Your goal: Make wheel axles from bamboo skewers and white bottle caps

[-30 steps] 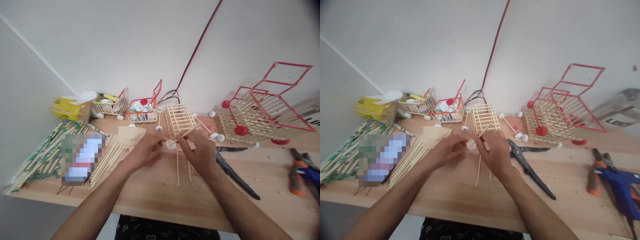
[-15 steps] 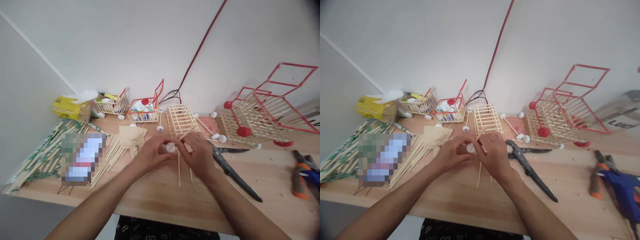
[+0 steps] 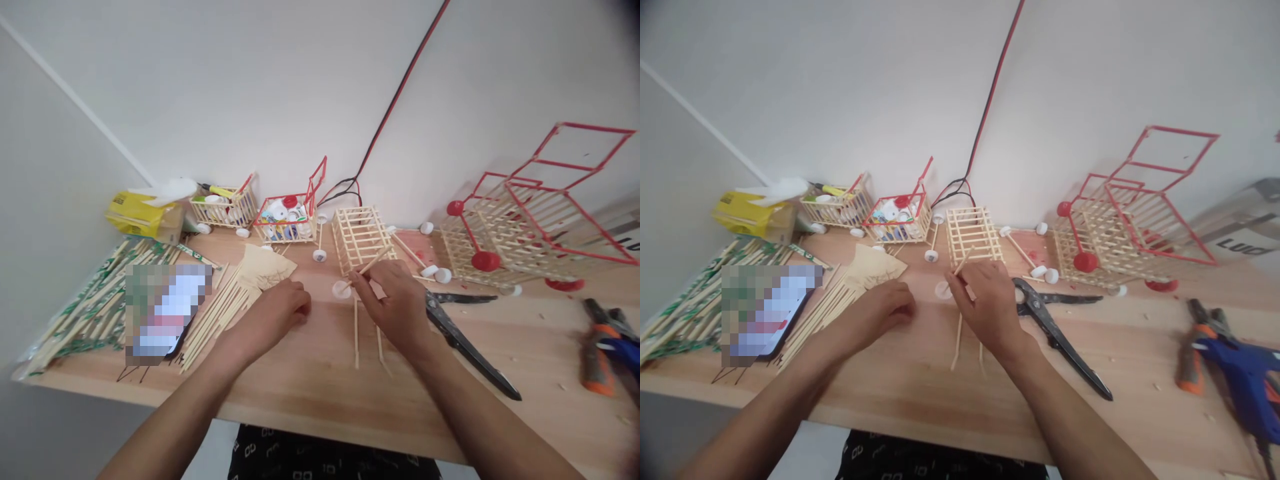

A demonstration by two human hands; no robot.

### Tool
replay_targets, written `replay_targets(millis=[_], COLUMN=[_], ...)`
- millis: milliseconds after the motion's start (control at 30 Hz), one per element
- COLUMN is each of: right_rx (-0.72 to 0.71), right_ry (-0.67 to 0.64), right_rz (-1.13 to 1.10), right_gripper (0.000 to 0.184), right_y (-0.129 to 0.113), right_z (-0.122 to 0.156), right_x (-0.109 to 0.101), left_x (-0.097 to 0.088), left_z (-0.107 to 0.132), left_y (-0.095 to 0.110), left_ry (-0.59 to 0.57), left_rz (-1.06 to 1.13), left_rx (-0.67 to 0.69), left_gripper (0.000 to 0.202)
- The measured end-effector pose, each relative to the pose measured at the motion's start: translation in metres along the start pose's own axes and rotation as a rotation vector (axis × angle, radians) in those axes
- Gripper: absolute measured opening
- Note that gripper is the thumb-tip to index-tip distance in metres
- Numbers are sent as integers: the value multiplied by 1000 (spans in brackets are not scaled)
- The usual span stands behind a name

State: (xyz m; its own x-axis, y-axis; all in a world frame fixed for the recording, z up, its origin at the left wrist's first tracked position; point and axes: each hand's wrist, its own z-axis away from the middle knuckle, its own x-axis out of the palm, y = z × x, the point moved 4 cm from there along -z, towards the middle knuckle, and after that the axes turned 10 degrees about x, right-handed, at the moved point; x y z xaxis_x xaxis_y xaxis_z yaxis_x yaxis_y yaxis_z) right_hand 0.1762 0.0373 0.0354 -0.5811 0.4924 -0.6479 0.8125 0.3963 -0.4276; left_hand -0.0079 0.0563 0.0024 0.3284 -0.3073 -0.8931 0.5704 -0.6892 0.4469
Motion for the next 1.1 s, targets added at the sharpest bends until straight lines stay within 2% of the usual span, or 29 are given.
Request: replay_targets(millis=[167,367,533,700,867,1100], right_rx=[-5,-11,-23,-34,-31,-28], right_ry=[-2,-4,-13,-16,-19,-24], right_rz=[-7,-11,-7,1,-3,-6], right_gripper=[23,25,24,24,25,25], right_y=[0,-1,-1,-1,0,-2], right_z=[0,0,1,2,3,3], right_x=[0,1,4,6,7,5], left_x=[10,14,23,26,28,26], left_z=[3,7,15,20,22,24], left_y=[1,-3,3,14,20,14], left_ry=[54,134,200,290,331,338], left_rz=[-34,-37,-136,-211,-245,-148], left_rx=[-28,-56,-38,-115,-184,-162], left_gripper=[18,17,17,20,19,17])
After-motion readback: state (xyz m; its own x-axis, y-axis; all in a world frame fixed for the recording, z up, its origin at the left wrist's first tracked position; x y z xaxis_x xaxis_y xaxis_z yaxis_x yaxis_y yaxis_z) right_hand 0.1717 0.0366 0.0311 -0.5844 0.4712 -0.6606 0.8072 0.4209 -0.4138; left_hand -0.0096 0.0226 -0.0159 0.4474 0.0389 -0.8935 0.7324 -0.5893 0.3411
